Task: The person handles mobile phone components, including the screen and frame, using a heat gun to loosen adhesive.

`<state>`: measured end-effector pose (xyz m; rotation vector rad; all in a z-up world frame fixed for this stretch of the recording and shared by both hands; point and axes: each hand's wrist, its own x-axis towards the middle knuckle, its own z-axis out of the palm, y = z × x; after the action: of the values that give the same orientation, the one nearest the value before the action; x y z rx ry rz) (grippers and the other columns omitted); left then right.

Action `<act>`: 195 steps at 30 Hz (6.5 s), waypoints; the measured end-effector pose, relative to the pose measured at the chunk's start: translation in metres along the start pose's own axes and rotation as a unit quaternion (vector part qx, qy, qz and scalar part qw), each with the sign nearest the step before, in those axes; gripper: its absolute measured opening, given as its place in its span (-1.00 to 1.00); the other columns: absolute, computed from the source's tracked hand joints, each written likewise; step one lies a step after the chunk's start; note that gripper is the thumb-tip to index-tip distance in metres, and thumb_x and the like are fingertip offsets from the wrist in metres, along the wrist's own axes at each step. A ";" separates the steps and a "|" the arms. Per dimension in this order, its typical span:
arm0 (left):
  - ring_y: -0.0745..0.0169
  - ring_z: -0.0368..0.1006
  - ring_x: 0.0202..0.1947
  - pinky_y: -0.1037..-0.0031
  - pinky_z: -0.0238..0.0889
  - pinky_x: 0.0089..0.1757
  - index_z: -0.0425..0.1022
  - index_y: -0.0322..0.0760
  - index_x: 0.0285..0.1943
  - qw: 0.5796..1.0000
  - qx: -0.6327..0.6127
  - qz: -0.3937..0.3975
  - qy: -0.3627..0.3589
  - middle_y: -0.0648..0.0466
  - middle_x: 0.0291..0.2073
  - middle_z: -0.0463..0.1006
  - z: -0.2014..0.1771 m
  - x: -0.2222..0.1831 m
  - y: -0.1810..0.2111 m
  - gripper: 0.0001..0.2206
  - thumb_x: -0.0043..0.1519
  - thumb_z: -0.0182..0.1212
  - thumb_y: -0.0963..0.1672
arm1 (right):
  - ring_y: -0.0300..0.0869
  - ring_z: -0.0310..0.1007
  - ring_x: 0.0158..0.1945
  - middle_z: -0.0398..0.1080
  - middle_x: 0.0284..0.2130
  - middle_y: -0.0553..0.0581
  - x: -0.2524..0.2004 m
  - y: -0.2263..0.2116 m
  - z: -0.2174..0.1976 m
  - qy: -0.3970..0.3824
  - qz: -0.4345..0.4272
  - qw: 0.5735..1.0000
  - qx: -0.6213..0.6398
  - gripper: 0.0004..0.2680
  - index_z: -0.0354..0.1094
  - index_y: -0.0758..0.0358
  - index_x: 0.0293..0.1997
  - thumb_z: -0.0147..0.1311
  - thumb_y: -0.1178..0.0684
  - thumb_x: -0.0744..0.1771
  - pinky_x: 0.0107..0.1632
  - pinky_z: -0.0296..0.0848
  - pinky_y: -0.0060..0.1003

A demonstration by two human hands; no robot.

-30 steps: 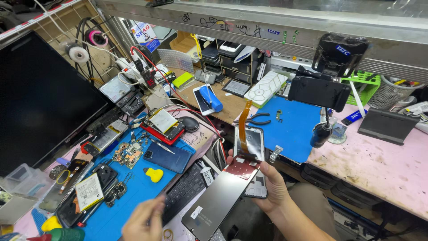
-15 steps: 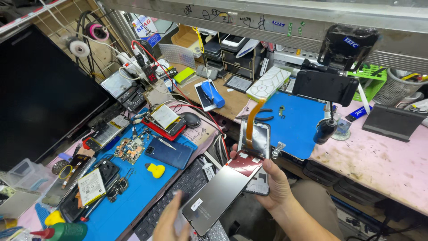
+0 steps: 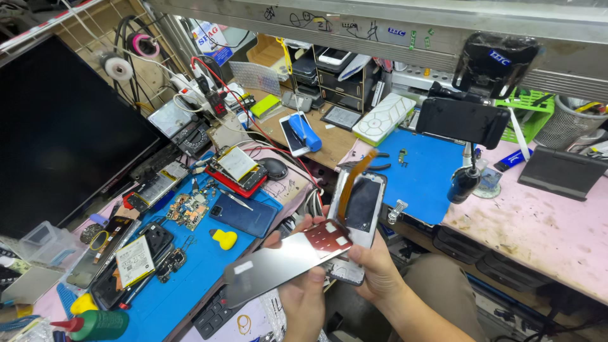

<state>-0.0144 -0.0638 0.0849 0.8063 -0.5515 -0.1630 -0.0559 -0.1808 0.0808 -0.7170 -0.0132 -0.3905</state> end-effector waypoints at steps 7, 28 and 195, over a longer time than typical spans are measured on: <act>-0.26 0.35 0.29 -0.07 0.21 0.29 -0.23 -0.16 0.62 0.993 0.103 0.066 -0.002 -0.25 0.19 0.31 -0.037 -0.001 0.032 -0.09 0.17 0.40 -0.14 | 0.05 0.39 0.22 0.33 0.18 0.26 0.005 -0.013 -0.016 -0.008 -0.032 0.999 0.019 -0.13 0.02 0.39 0.43 0.30 -0.49 0.14 0.24 0.39 0.06; -0.58 0.43 0.00 -0.16 0.30 0.15 -0.08 -0.71 0.51 0.951 -0.092 -0.155 0.250 -0.70 -0.02 0.30 -0.142 -0.064 -0.006 -0.05 0.08 0.58 -0.15 | 0.17 0.26 0.35 0.20 0.32 0.37 0.006 -0.015 -0.004 0.047 -0.157 0.985 -0.056 -0.29 0.05 0.39 0.45 -0.37 -0.54 0.36 0.32 0.32 0.20; -0.24 0.19 0.55 0.15 0.11 0.43 -0.04 -0.32 0.68 0.837 0.405 0.035 -0.367 -0.29 0.52 0.18 -0.082 0.017 0.073 -0.02 0.11 0.43 0.05 | 0.11 0.22 0.46 0.10 0.41 0.45 -0.050 0.014 -0.029 -0.188 -0.076 0.941 -0.271 -0.20 -0.36 0.48 0.52 0.37 0.06 0.27 0.48 0.26 0.03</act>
<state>0.0378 0.0334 0.0987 1.5628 -1.4346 -0.1693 -0.1010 -0.1721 0.0426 -1.3353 -0.3346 -0.4037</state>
